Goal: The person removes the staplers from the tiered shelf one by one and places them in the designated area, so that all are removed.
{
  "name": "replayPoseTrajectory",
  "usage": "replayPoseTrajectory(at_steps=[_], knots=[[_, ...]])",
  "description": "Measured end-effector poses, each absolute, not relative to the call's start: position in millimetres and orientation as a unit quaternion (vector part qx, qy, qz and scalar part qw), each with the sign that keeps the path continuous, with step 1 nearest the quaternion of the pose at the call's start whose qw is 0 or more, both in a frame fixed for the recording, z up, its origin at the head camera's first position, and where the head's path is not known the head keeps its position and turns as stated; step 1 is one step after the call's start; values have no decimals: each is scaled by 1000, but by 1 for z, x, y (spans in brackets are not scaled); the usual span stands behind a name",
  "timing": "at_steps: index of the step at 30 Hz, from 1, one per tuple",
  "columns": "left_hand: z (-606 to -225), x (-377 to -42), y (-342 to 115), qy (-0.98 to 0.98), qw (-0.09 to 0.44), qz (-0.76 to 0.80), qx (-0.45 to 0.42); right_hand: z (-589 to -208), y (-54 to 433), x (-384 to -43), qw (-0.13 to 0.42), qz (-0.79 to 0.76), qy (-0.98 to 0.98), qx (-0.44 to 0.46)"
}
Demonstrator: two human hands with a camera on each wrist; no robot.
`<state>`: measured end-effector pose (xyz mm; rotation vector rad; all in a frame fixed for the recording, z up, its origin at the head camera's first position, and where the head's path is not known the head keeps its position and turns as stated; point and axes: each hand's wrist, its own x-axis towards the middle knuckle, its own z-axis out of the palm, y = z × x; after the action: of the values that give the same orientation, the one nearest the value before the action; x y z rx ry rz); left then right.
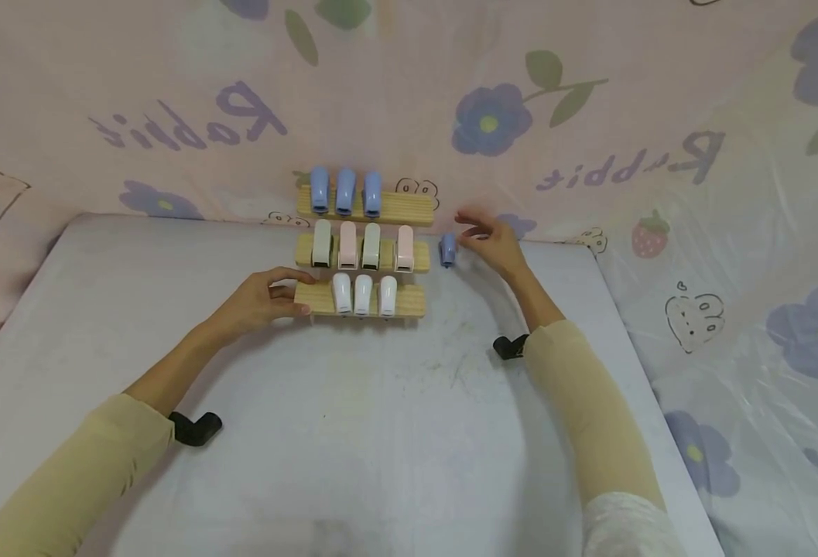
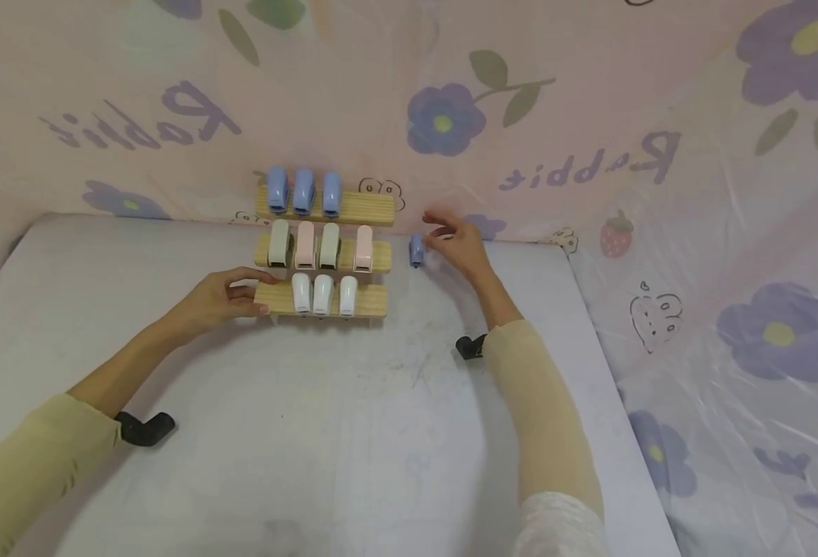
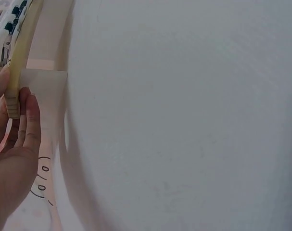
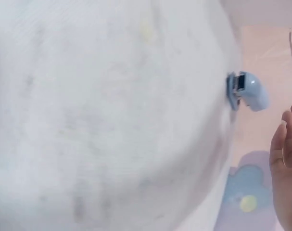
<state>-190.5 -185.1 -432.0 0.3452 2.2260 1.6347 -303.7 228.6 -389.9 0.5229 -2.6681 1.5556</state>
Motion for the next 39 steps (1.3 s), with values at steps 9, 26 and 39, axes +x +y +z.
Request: replayPoseTrajectory(at_steps=[9,26,39], knots=[[-430,-192,-185,777,192,588,118,-366,217,-296,36,488,-847,205],[-431,-194,-182,784,188,580,122,-326,194,-289,41,499,-826,260],[-432,-196,-182,807,174,552,119,-317,175,-287,4,540,-796,276]])
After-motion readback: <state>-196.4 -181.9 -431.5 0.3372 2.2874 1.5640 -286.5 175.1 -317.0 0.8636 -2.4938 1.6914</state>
